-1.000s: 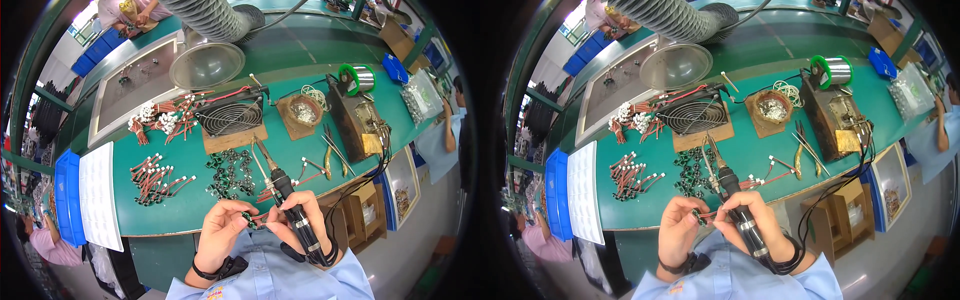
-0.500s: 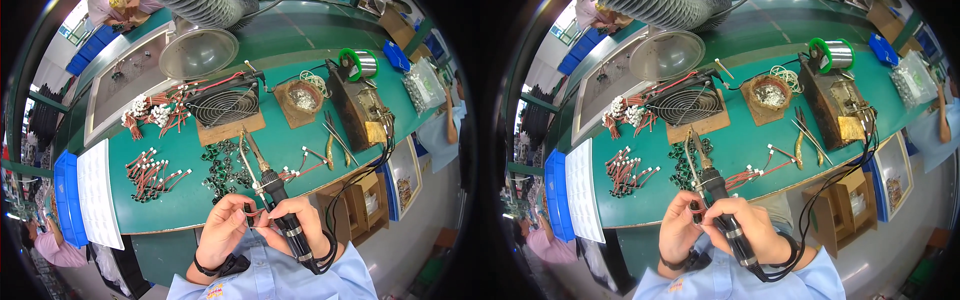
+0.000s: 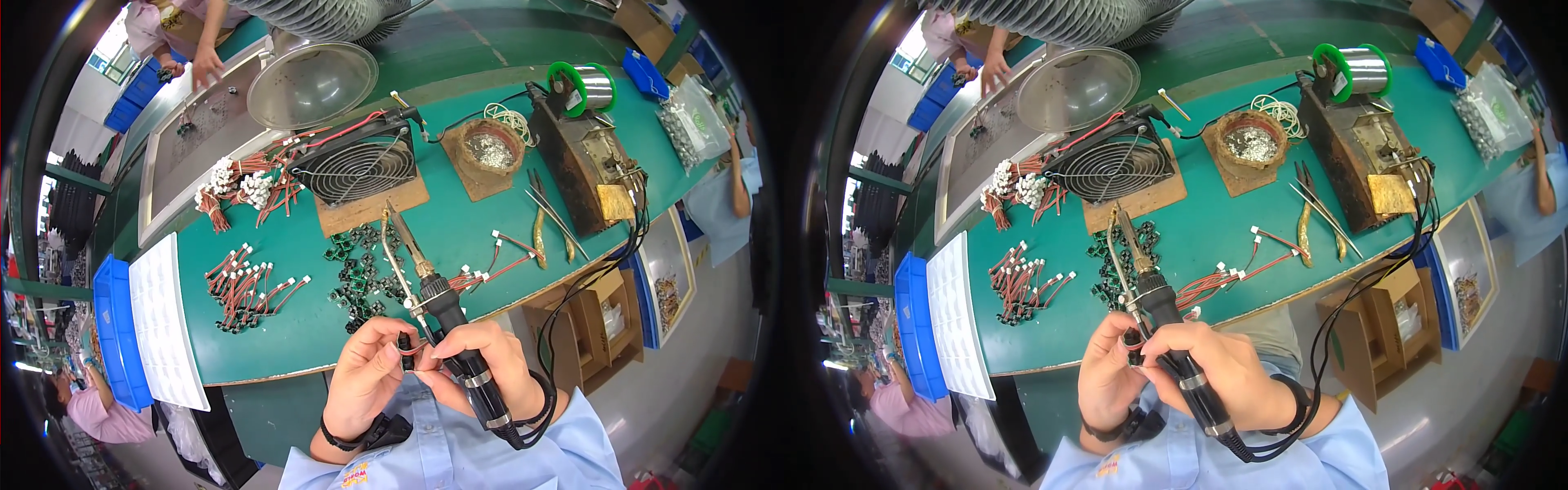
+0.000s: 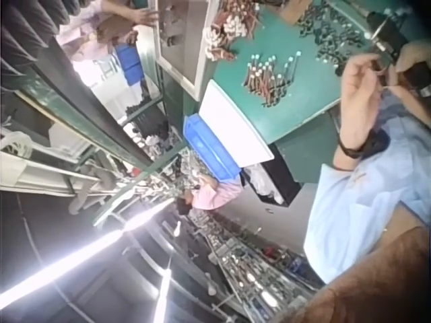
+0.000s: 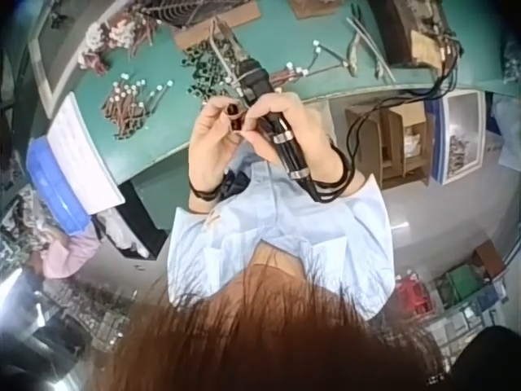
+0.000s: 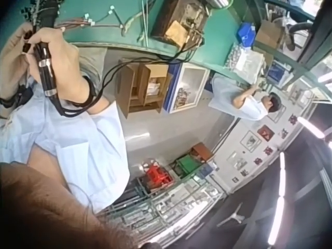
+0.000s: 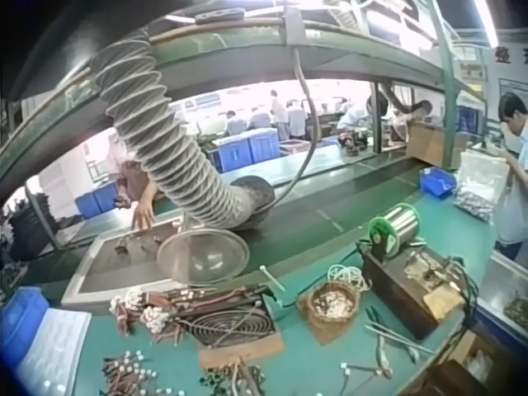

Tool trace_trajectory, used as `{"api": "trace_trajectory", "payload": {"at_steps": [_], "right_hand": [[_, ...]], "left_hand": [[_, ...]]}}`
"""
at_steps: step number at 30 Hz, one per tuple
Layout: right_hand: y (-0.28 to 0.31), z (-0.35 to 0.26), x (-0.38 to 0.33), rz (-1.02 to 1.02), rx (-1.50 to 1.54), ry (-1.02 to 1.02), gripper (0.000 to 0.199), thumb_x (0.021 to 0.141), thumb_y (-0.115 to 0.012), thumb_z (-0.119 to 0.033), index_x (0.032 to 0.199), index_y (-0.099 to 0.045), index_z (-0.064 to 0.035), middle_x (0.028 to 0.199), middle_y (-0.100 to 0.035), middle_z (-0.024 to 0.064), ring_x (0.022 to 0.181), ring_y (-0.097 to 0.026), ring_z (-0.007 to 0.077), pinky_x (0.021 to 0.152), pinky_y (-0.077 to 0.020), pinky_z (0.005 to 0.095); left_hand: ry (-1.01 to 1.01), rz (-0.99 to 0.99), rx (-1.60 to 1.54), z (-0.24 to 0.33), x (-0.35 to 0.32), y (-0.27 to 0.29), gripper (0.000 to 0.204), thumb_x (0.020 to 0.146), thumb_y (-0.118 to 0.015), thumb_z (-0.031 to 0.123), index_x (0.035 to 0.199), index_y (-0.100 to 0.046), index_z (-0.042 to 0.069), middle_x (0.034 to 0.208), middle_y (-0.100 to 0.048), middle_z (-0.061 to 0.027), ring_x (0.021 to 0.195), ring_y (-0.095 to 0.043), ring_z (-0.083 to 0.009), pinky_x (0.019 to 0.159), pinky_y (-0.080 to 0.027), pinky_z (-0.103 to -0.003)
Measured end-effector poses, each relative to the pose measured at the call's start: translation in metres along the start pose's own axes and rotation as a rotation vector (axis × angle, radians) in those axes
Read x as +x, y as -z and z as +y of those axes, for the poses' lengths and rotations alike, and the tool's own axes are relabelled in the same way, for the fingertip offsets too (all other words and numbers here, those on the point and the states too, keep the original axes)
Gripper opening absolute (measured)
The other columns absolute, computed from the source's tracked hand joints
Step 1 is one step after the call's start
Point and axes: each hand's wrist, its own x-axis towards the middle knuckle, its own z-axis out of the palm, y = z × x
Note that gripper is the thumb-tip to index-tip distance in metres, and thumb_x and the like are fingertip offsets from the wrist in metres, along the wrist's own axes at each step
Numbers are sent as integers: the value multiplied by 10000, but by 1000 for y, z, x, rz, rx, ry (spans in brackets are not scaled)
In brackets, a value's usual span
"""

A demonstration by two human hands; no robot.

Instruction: The person picks up a circuit board and a wire, joins them using a soldering iron, and sets the assembly down before repeating the process with another unit.

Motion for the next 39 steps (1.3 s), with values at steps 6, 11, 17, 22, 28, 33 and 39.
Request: {"api": "trace_trajectory", "payload": {"at_steps": [6, 11, 17, 22, 28, 33, 39], "right_hand": [[1, 0, 0, 9, 14, -18, 398, 694, -735, 33, 977, -465, -41, 730, -635, 86, 671, -664, 182, 584, -512, 265], [1, 1, 0, 5, 25, -12, 396, 696, -734, 32, 976, -464, -41, 735, -635, 78, 676, -662, 176, 587, -513, 263], [0, 1, -1, 22, 50, -41, 391, 701, -731, 31, 976, -464, -44, 743, -634, 71, 684, -660, 168, 590, -511, 258], [1, 0, 0, 12, 52, -59, 389, 705, -726, 32, 979, -461, -44, 751, -632, 75, 692, -659, 165, 594, -511, 258], [2, 0, -1, -2, 58, -69, 392, 708, -723, 32, 984, -455, -40, 756, -632, 81, 690, -657, 161, 600, -512, 262], [2, 0, 1, 12, 31, -57, 391, 708, -724, 30, 983, -455, -38, 754, -633, 82, 686, -655, 158, 603, -512, 264], [3, -1, 2, 11, 45, -65, 393, 706, -728, 25, 985, -457, -35, 751, -634, 81, 679, -654, 156, 598, -510, 261]], "left_hand": [[-2, 4, 17, 0, -1, -1, 260, 897, -579, 185, 1081, -528, 9, 975, -580, -72, 905, -537, -151, 808, -416, -282], [-20, 8, 28, 0, 0, -3, 259, 897, -578, 183, 1081, -527, 8, 973, -576, -78, 898, -533, -161, 808, -416, -290], [-21, 23, 46, 0, -1, -2, 259, 896, -579, 183, 1079, -527, 6, 976, -569, -82, 892, -528, -168, 810, -415, -304], [-34, 11, 51, -1, -1, -1, 256, 897, -578, 182, 1077, -527, 7, 985, -561, -81, 901, -523, -167, 816, -413, -308], [-40, 15, 58, -1, -1, -1, 253, 899, -575, 179, 1077, -527, 6, 995, -552, -78, 913, -516, -165, 815, -412, -305], [-53, -3, 59, 0, 0, -2, 249, 899, -573, 175, 1074, -526, 4, 993, -548, -77, 910, -515, -164, 811, -412, -304], [-79, -13, 97, 1, 0, -3, 242, 900, -570, 168, 1068, -524, 0, 984, -547, -79, 889, -520, -162, 798, -415, -299]]}}
